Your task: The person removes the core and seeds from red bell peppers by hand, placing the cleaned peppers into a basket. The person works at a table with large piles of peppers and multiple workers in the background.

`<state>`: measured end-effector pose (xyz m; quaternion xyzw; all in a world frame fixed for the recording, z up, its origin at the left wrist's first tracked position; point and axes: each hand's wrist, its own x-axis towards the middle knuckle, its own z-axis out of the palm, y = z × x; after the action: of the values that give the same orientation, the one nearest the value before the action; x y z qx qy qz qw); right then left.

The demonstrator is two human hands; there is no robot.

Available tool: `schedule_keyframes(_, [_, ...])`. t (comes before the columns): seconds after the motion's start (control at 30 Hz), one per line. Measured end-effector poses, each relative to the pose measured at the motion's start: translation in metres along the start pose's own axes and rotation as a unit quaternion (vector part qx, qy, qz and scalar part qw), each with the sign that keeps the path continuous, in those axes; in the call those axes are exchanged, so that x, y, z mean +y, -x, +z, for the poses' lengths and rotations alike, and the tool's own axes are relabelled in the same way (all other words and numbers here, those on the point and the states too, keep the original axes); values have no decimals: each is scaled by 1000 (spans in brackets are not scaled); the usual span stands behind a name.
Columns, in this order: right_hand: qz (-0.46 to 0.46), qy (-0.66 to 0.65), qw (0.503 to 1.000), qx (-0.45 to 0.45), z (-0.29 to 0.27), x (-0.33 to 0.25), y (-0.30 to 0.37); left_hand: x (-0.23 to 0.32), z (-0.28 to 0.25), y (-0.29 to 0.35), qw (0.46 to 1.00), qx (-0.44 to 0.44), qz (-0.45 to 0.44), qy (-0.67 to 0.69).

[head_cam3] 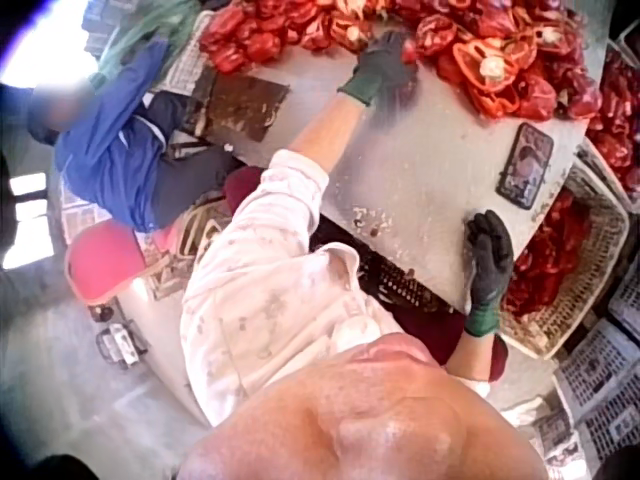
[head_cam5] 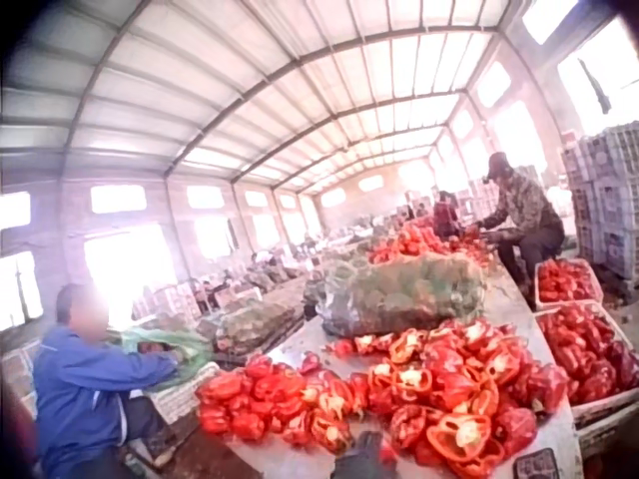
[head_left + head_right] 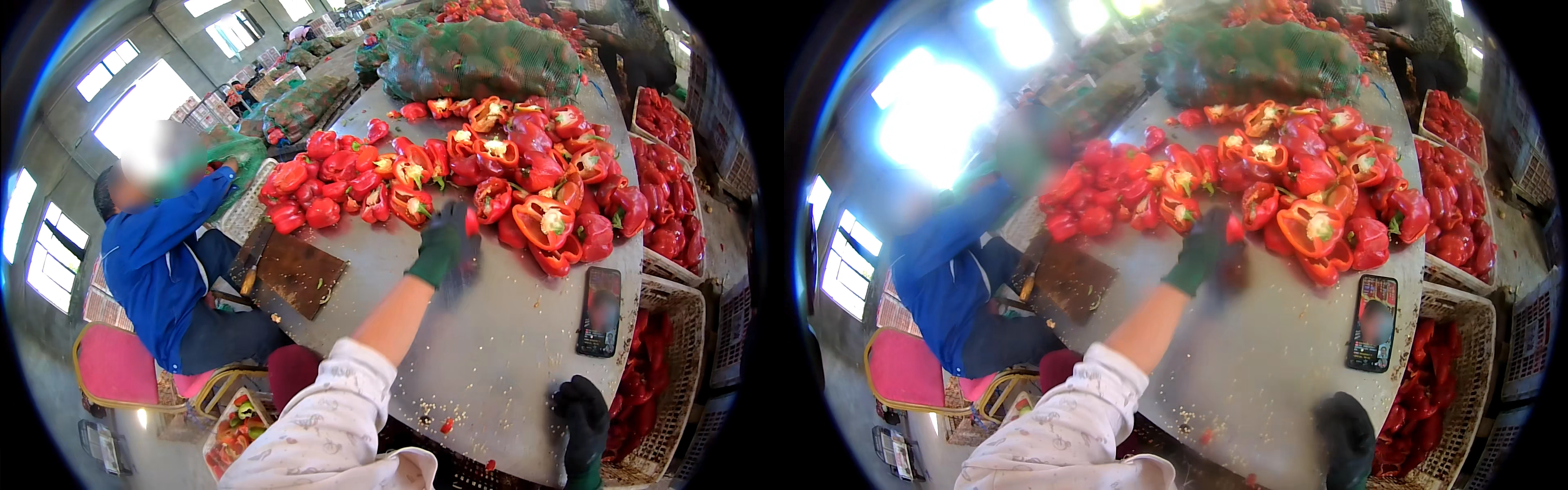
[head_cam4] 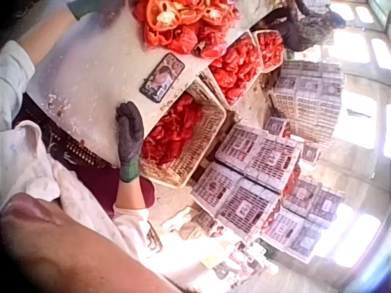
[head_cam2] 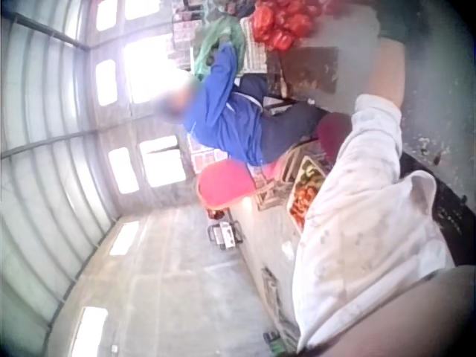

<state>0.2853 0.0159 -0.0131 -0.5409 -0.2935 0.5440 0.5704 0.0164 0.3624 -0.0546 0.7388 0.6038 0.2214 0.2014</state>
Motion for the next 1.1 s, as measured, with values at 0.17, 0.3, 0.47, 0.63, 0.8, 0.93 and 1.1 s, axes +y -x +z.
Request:
schedule_keyframes(0.17, [-110, 183, 971, -109, 27, 18, 16, 36, 13, 155, 988, 98, 108, -41])
schedule_keyframes(0.3, [-199, 86, 964, -152, 60, 48, 17, 104, 49, 247, 957, -59, -16, 285])
schedule_keyframes(0.47, [-52, -81, 994, -46, 50, 6, 18, 139, 12, 281, 927, -147, 94, 331])
schedule_keyframes(0.63, [-29, -236, 958, -159, 48, -8, 28, 145, -20, 280, 954, -19, 298, 28])
schedule_keyframes(0.8, [8, -234, 954, -187, 54, -8, 37, 139, -20, 277, 956, -64, 287, 15])
schedule_keyframes(0.93, [23, -181, 971, -155, 66, -13, 37, 135, -20, 266, 954, -122, 274, 19])
schedule_keyframes(1.1, [0, -56, 979, -197, 30, 15, 27, 145, -29, 254, 942, -212, 260, -2])
